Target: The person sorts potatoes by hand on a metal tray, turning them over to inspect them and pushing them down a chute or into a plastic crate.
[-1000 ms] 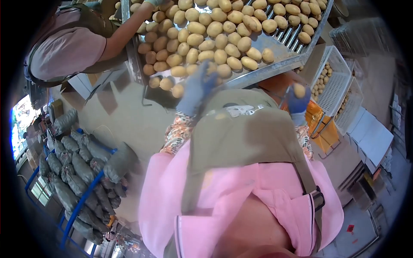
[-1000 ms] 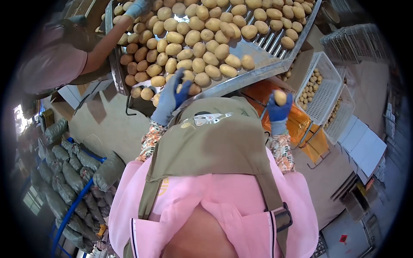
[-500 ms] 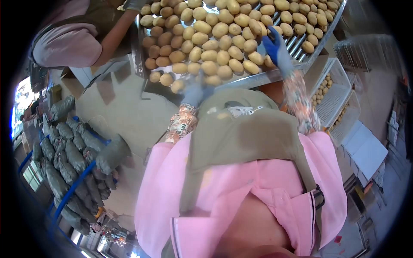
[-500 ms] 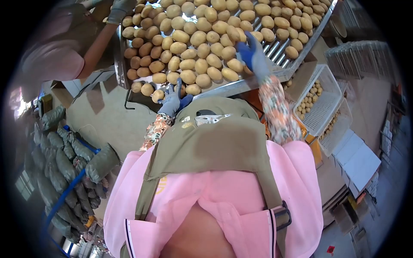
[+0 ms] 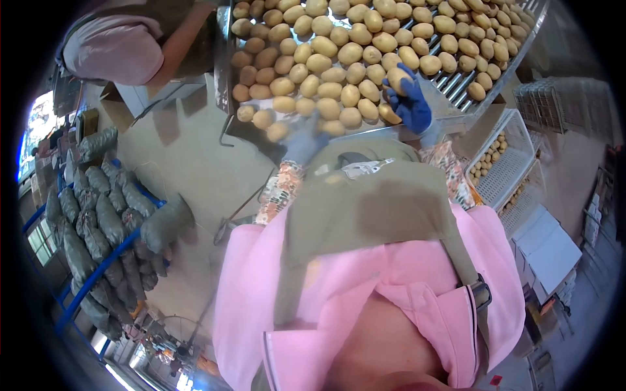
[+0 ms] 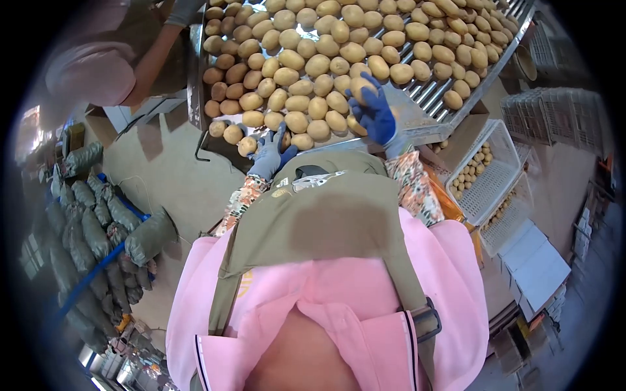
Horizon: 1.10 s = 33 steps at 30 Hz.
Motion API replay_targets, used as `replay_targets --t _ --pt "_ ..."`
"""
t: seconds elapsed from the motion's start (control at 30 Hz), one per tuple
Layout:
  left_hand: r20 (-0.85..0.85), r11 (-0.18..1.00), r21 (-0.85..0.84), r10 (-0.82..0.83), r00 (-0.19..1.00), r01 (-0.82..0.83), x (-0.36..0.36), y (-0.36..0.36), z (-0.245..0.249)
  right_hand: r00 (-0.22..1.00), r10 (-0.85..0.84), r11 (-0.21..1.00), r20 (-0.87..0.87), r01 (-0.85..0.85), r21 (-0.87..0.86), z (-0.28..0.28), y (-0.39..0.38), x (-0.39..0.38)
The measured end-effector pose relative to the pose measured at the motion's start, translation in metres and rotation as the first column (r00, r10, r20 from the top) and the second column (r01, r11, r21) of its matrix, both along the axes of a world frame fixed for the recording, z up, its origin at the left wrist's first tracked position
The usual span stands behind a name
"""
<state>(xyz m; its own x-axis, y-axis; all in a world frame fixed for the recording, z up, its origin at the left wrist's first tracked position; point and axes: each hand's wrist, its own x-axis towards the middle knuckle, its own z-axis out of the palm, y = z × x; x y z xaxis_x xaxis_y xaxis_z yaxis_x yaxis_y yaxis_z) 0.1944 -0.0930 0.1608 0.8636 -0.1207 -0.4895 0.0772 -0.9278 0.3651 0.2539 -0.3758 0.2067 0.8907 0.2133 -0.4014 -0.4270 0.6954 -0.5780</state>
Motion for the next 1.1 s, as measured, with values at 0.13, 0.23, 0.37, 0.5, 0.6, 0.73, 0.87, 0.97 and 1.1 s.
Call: replay_targets --t 0.13,0.23,0.37,0.5,0.6,0.73,0.87,0.97,1.1 --pt "-0.023 0.998 0.027 -0.059 0.998 0.06 0.003 0.002 0.002 0.869 0.297 0.389 0.396 0.268 -0.881 0.015 0.008 -0.009" --pt "-0.114 0.999 0.011 -0.041 0.993 0.042 0.004 0.009 -0.017 0.868 0.185 0.394 0.461 0.365 -0.844 0.001 0.011 -0.011" --pt "-0.18 0.999 0.051 -0.001 0.984 0.01 0.006 0.005 -0.022 0.909 0.248 0.334 0.334 0.244 -0.911 0.009 0.012 -0.015" --pt "-0.198 0.997 0.08 0.012 0.98 0.004 0.008 0.003 -0.02 0.886 0.321 0.254 0.335 0.261 -0.931 0.023 0.012 -0.016" --pt "-0.202 0.994 0.107 0.022 0.979 0.0 0.009 -0.002 -0.012 0.88 0.38 0.171 0.284 0.235 -0.957 0.038 0.009 -0.016" --pt "-0.158 0.999 0.014 0.035 0.987 -0.033 0.003 0.008 -0.012 0.923 0.29 0.024 0.251 0.255 -0.967 0.024 -0.019 -0.055" --pt "-0.137 0.999 -0.012 0.037 0.99 -0.039 -0.003 0.01 0.016 0.956 0.284 -0.078 0.068 0.094 -0.993 0.002 -0.11 -0.136" --pt "-0.057 0.998 -0.064 -0.011 0.998 0.008 -0.011 0.018 0.013 0.87 0.339 -0.329 -0.359 -0.247 -0.911 -0.016 -0.173 -0.206" --pt "0.252 0.948 -0.319 0.094 0.963 -0.009 -0.005 0.022 -0.01 0.965 0.171 -0.06 -0.197 -0.189 -0.98 -0.006 -0.146 -0.16"
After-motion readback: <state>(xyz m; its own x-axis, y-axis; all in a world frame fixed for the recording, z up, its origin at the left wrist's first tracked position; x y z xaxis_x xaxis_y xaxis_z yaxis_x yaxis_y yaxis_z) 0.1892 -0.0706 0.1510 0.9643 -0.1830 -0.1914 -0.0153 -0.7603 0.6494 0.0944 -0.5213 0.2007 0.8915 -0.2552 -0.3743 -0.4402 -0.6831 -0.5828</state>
